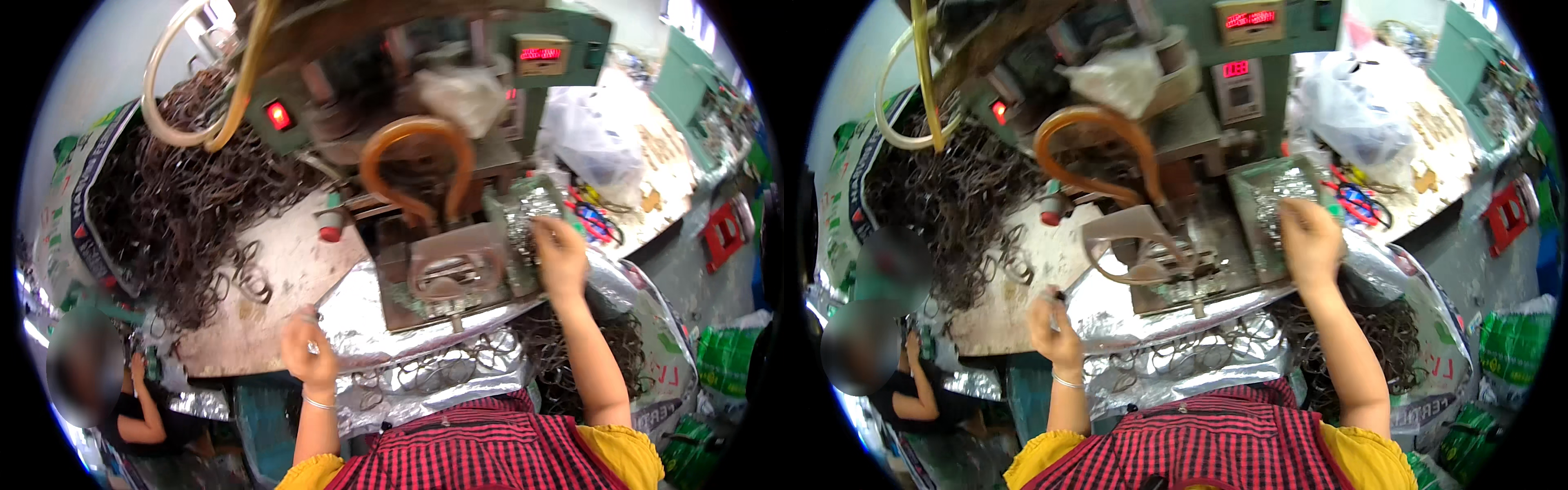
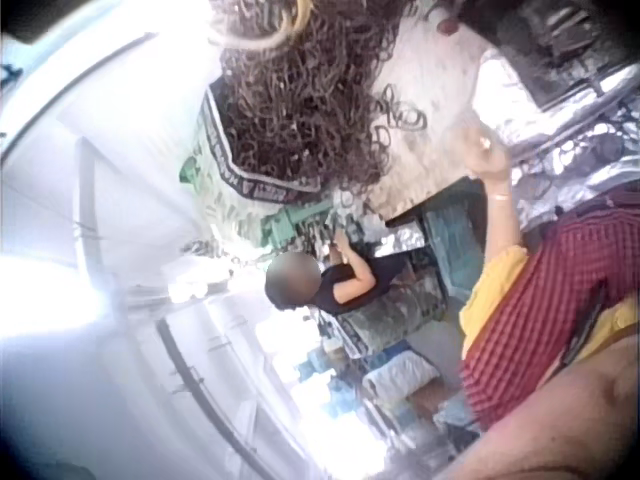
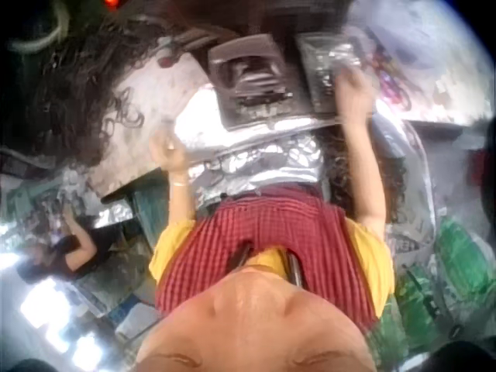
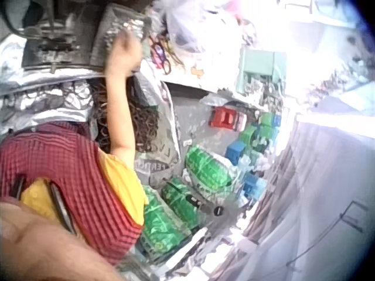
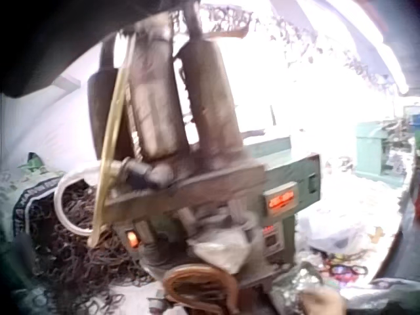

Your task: The person repeatedly picks small metal pins from a tray and places them into a press machine, then inserts a curved metal piece and operates the press to join them. The finished parts are dropped into a pile on the table. The process is repeated continuously throughout the clip.

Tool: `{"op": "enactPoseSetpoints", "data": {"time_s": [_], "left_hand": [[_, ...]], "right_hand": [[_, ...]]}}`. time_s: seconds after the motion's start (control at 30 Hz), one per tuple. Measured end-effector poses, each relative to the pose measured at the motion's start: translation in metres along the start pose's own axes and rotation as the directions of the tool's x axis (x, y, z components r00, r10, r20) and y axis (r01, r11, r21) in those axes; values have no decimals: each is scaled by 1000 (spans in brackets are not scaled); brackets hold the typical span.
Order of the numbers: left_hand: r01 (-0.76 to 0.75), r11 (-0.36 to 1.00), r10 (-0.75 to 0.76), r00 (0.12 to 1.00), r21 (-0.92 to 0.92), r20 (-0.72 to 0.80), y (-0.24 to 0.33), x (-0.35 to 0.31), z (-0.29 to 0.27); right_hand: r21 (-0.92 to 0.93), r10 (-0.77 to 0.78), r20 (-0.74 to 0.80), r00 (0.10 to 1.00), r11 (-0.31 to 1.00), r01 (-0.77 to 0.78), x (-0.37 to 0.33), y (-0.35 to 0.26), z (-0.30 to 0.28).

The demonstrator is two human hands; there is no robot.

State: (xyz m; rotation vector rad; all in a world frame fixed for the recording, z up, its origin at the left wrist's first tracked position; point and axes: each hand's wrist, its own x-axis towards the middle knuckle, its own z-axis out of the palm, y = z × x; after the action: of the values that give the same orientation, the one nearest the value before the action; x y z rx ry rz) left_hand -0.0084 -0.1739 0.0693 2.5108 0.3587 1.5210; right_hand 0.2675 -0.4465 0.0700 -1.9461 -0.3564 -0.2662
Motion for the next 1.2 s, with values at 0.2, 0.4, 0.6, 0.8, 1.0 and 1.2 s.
{"op": "enactPoseSetpoints", "data": {"time_s": [0.2, 0.4, 0.6, 0.8, 1.0, 1.2], "left_hand": [[666, 702, -712, 649, -253, -268, -143, 17, -64], [208, 868, -330, 920, 451, 211, -191, 64, -63], [-29, 875, -271, 798, 483, 539, -254, 61, -49], [77, 962, -235, 716, 261, 657, -190, 68, -2], [-171, 974, 13, 696, 148, 718, -132, 79, 25], [169, 986, -147, 896, -15, 420, -98, 61, 9]], "right_hand": [[662, 287, -2, 958, 719, -214, 17, 42, 9], [542, 61, 96, 994, 834, -103, 15, -2, 27], [333, 103, 32, 994, 937, -108, -3, 8, -13], [288, 67, -76, 995, 957, -42, -38, -2, -53], [349, -331, 239, 913, 907, 237, -10, -105, -13], [667, -99, 309, 946, 732, -141, -16, -106, 38]]}}
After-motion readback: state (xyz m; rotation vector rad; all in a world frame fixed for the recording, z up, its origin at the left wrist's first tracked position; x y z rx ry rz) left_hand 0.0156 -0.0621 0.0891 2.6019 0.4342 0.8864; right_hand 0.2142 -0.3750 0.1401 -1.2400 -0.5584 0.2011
